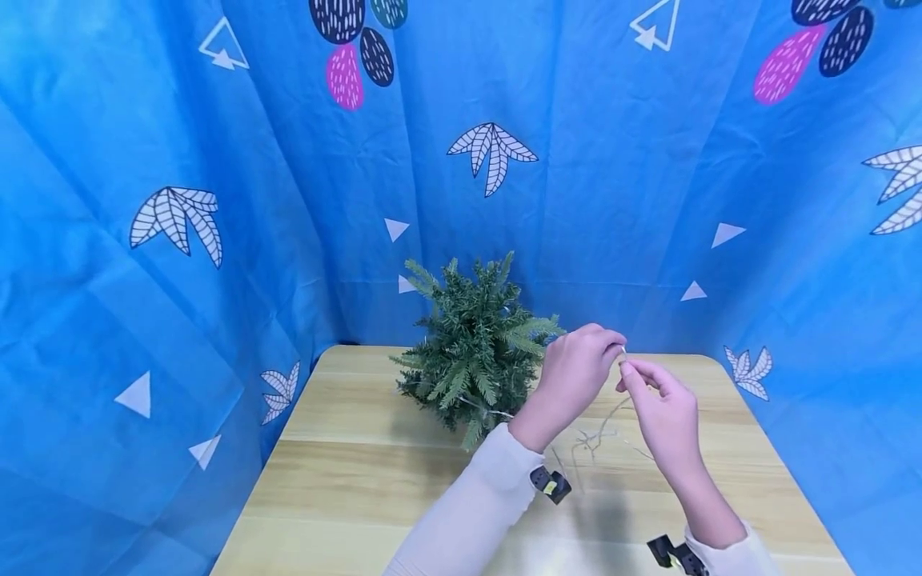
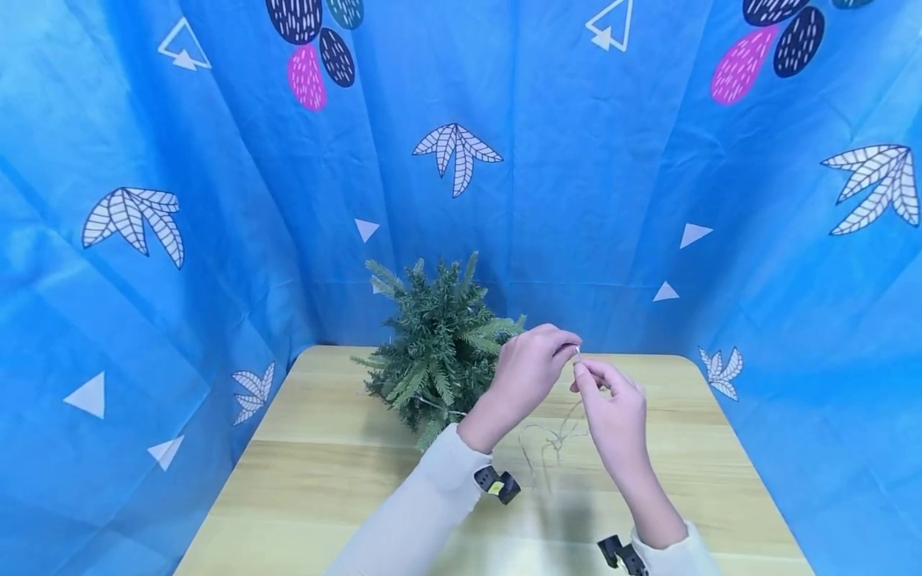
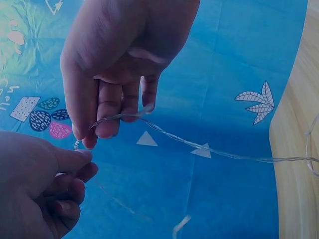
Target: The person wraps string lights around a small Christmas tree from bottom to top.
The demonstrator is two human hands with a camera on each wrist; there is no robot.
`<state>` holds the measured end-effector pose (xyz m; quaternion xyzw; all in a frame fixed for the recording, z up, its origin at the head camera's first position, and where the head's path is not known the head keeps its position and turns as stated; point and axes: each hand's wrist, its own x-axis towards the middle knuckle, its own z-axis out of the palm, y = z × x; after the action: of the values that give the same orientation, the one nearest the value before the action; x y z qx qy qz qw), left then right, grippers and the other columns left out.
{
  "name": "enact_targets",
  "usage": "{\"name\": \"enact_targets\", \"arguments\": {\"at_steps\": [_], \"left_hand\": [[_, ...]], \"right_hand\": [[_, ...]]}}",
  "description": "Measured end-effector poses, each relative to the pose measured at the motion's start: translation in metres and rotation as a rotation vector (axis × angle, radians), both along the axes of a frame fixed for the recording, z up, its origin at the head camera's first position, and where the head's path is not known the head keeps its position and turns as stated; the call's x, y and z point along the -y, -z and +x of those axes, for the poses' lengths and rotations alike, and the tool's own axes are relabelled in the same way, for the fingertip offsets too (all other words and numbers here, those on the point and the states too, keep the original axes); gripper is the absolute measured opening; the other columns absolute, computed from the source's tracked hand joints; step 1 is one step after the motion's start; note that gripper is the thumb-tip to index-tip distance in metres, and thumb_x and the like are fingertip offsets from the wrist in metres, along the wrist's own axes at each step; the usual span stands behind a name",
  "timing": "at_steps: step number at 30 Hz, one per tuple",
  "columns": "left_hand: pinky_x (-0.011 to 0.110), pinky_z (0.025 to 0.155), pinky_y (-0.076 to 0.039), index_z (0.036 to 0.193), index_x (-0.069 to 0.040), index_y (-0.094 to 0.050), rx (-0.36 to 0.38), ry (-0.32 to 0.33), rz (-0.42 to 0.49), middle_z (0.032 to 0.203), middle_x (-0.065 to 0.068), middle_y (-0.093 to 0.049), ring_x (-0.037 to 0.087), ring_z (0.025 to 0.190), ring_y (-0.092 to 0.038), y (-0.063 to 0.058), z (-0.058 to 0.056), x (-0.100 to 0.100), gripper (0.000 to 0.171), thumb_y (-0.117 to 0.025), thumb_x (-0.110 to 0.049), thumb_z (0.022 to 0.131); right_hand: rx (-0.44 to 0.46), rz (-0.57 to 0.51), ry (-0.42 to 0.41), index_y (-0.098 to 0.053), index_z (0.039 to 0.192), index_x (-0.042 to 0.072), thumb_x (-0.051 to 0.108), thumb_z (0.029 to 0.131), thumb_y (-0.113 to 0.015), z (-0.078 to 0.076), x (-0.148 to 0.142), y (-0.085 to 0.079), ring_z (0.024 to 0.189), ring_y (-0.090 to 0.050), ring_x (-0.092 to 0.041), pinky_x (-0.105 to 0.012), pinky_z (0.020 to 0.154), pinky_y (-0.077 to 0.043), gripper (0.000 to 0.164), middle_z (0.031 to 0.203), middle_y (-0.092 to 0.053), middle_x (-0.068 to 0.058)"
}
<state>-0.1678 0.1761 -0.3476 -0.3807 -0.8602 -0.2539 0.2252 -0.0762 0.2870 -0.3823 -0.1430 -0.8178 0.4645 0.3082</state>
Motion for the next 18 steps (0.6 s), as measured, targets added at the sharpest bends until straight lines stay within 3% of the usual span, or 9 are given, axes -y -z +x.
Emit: {"name": "enact_targets", "arguments": {"at_steps": [4,9,18], "left_hand": [[0.011,0.059,-0.042,0.11,-0.028,-0.078,0.018,0.001,0.021,0.101,-0.014,-0.073,0.001,0.078,-0.066,-0.002,-0.001,-0.001,0.018,-0.062,-0.03,0.102],[0.011,0.062,-0.042,0.109,-0.026,-0.078,0.071,-0.015,0.07,0.101,-0.014,-0.073,0.001,0.08,-0.065,-0.006,-0.006,-0.004,0.018,-0.062,-0.03,0.101],[0.013,0.068,-0.045,0.107,-0.026,-0.078,0.199,-0.047,0.114,0.099,-0.014,-0.073,0.001,0.082,-0.065,-0.007,-0.015,-0.009,0.015,-0.064,-0.029,0.1]], "right_hand": [[-0.038,0.0,-0.008,-0.076,0.111,0.01,0.035,0.099,-0.065,0.0,-0.002,0.001,0.102,-0.054,0.002,-0.041,0.1,-0.031,0.029,0.086,-0.072,0.008],[-0.055,0.008,0.01,-0.077,0.105,0.008,0.032,0.098,-0.068,0.0,-0.007,0.0,0.098,-0.052,0.001,-0.046,0.105,-0.026,0.026,0.082,-0.07,0.016],[0.038,-0.047,0.055,-0.077,0.108,0.013,0.041,0.096,-0.068,0.006,-0.004,-0.003,0.1,-0.053,-0.003,-0.026,0.082,-0.039,0.032,0.092,-0.067,0.012]]}}
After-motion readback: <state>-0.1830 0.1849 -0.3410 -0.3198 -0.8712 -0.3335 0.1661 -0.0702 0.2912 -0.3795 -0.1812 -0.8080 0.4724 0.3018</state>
